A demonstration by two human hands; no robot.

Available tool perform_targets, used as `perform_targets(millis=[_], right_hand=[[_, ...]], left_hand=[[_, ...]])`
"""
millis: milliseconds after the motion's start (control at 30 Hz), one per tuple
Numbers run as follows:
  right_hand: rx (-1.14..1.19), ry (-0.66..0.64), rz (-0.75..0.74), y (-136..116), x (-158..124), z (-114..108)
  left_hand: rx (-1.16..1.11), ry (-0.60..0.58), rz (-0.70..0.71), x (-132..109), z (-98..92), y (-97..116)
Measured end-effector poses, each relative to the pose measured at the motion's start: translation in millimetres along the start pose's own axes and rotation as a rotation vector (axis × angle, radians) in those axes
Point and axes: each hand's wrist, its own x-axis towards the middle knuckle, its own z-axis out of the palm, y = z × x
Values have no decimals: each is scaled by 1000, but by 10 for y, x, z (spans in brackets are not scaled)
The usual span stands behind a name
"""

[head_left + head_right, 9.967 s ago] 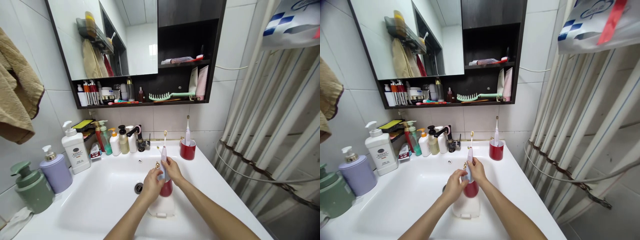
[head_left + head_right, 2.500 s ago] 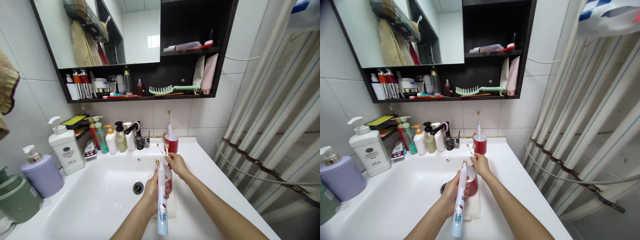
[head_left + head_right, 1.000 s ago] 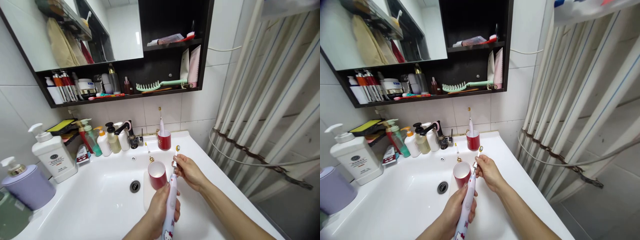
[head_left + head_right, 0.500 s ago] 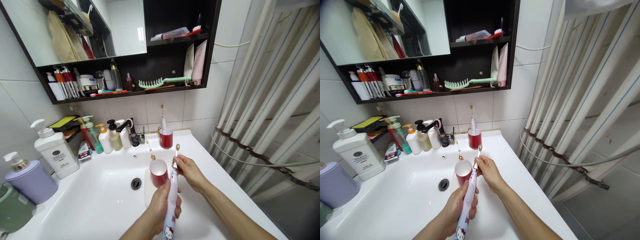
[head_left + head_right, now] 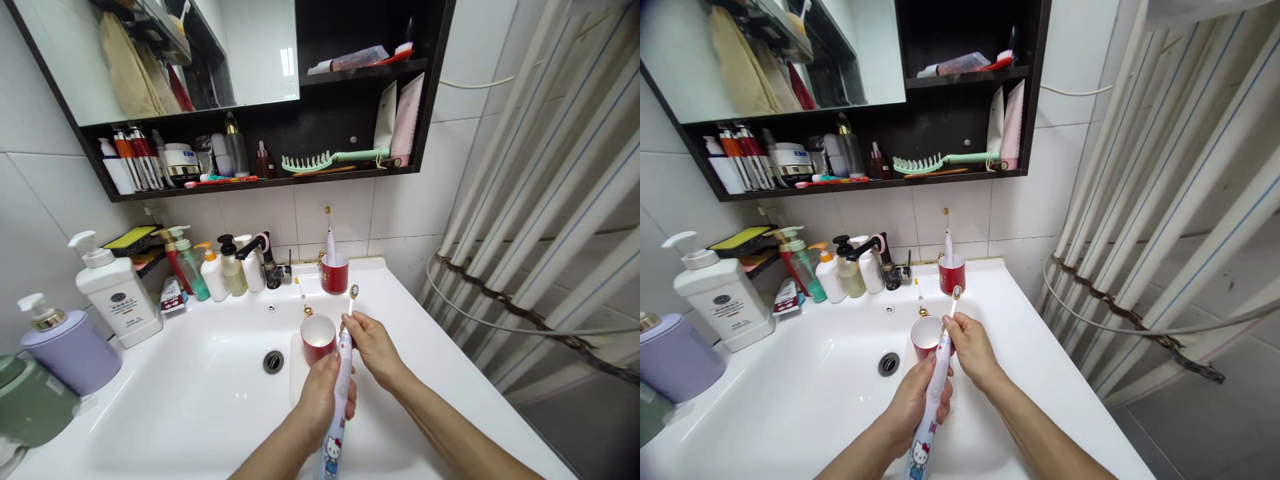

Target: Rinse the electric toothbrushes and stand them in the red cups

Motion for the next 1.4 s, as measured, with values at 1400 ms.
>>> perform_targets(millis=[1400], right_hand=[[-86,-282,118,125,-324,383]], left_hand=[[-227,369,492,209,-528,565]])
